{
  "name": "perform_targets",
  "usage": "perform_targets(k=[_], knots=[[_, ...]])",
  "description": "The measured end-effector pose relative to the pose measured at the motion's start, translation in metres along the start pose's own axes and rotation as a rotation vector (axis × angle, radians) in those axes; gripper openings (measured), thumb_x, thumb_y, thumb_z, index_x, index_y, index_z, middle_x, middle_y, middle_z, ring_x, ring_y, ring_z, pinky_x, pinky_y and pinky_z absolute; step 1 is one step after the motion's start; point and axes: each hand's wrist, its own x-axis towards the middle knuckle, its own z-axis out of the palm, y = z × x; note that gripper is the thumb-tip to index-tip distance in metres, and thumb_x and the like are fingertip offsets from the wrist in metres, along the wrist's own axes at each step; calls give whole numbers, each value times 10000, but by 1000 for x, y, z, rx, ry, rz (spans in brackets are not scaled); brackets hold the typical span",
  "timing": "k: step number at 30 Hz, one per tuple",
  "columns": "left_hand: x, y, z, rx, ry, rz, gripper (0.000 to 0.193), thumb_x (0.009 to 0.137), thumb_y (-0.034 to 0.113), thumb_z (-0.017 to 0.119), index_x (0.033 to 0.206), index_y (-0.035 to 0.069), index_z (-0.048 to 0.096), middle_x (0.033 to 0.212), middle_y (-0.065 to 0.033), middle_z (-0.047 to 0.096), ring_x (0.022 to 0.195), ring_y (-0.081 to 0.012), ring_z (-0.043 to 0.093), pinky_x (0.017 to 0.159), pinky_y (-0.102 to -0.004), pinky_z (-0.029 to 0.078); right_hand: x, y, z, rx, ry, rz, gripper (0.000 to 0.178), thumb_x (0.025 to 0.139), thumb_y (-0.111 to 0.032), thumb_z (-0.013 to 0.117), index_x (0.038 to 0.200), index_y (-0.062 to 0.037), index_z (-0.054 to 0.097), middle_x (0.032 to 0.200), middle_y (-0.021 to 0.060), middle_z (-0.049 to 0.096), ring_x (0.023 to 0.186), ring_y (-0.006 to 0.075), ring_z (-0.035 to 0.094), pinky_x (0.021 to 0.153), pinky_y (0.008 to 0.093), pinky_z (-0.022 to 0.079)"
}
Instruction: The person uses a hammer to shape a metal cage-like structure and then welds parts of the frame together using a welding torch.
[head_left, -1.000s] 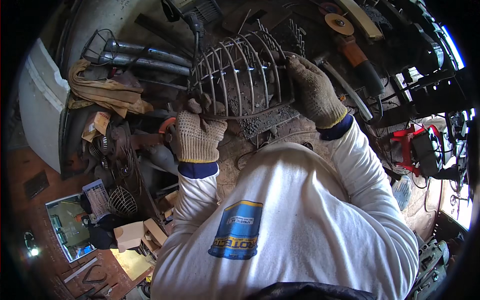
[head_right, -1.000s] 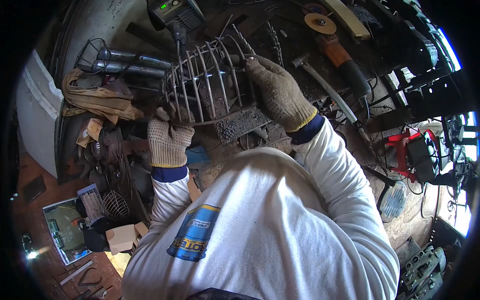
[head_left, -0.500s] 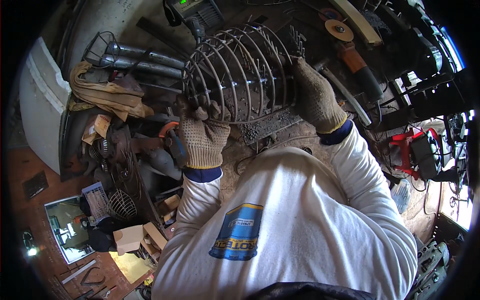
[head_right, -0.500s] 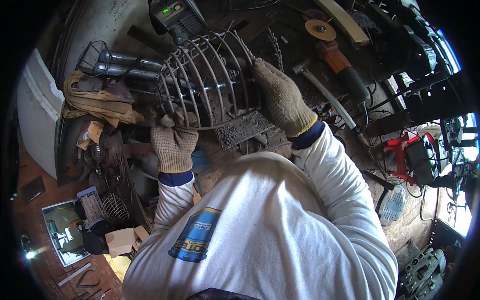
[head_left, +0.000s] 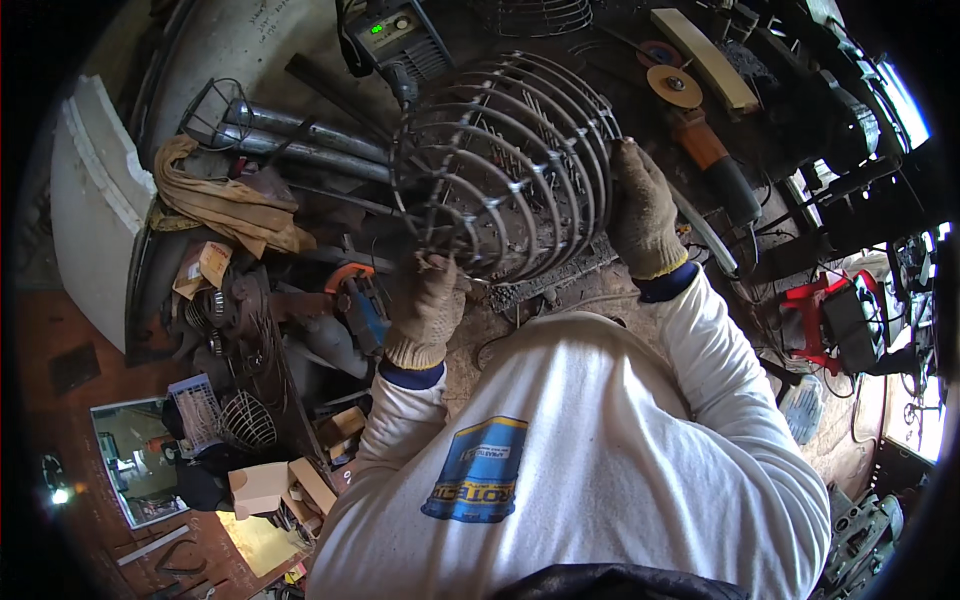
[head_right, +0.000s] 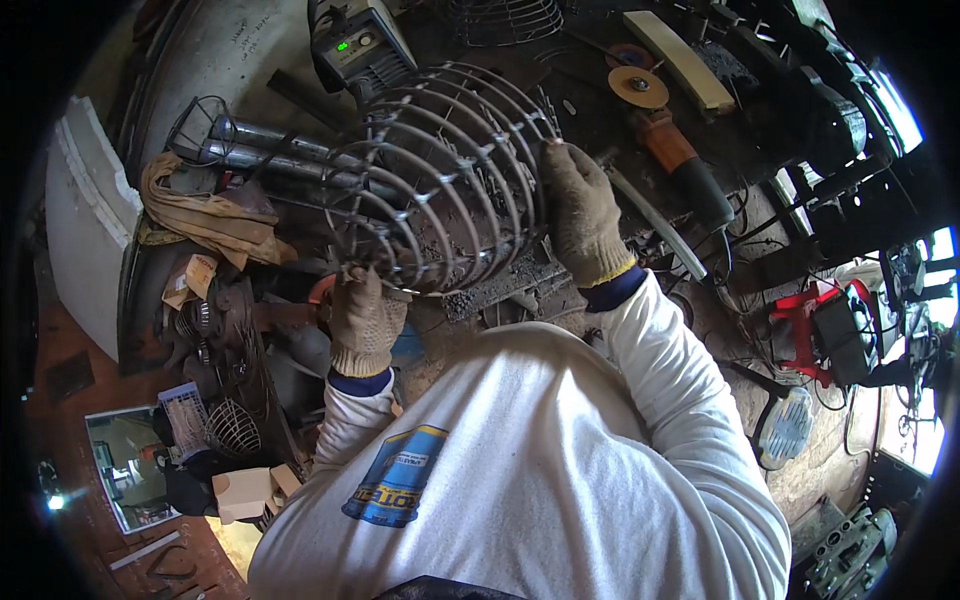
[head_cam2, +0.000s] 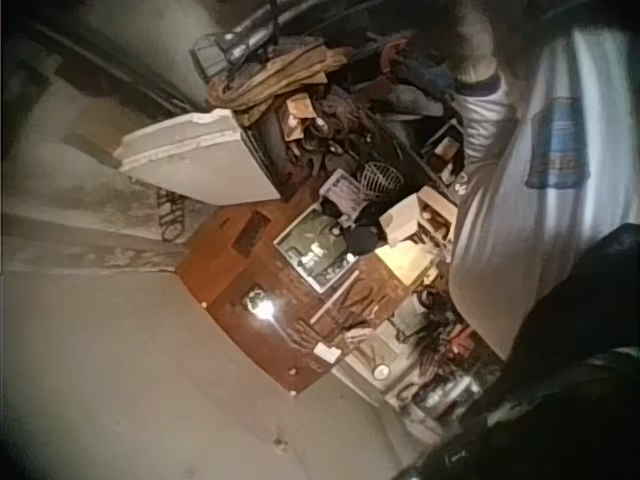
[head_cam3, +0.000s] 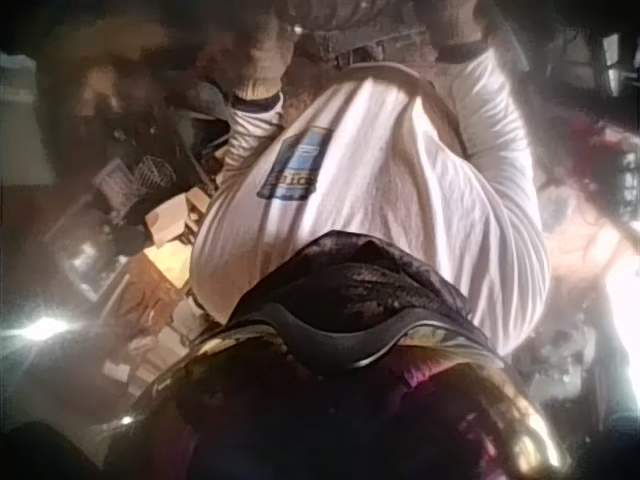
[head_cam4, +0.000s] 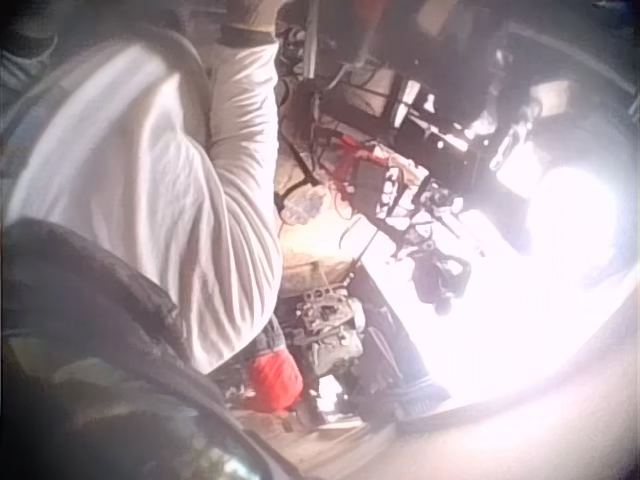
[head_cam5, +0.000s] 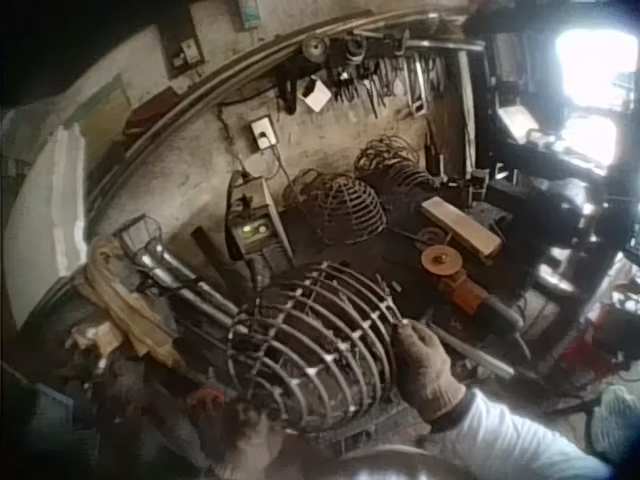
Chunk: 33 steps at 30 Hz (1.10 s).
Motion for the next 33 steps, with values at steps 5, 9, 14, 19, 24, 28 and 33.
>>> perform_targets(k=[5,9,14,19,24,28,33], knots=[[7,18,6,-8,-120,14,588,951,463,527,1375,68,424,1186,-163,618,1022,-315,648,835,-454,549,8,10,-22,68,-146,-85,430,1034,-389,459,1232,-32,593,1121,93,673,1005,183,647,894,340,528],[18,36,15,-116,-232,-26,697,966,529,471,1452,50,330,1238,-203,586,1077,-344,630,891,-503,536,11,12,-25,477,-83,192,439,1037,-385,443,1293,-52,572,1248,115,642,1093,257,628,986,408,488],[29,66,33,-719,-457,-92,843,955,629,416,1524,44,203,1352,-263,515,1187,-414,574,963,-569,506,15,17,-41,617,-133,229,459,1036,-400,435,1289,-42,571,1242,127,643,1107,270,620,1007,423,476],[24,69,37,-642,-434,-110,868,949,634,418,1537,49,161,1377,-281,491,1197,-453,559,971,-581,498,11,16,-41,610,-119,245,463,1034,-405,439,1288,-41,570,1247,128,640,1115,270,617,1012,427,474],[17,76,52,-668,-396,-109,821,962,591,439,1533,49,205,1349,-292,513,1184,-463,565,955,-573,508,12,19,-49,788,-244,238,442,1041,-376,434,1278,-31,577,1217,124,656,1096,267,629,999,417,489],[14,67,54,-701,-427,-81,761,975,540,463,1504,23,286,1308,-301,542,1153,-450,591,933,-539,529,12,19,-50,762,-262,191,429,1041,-385,439,1273,-57,589,1195,103,666,1060,224,639,969,371,501],[10,66,60,-627,-403,-74,702,977,467,524,1439,-39,374,1271,-294,571,1100,-402,632,906,-470,553,18,17,-54,718,-145,247,436,1038,-397,444,1262,-56,597,1188,101,669,1050,224,642,961,368,508]])
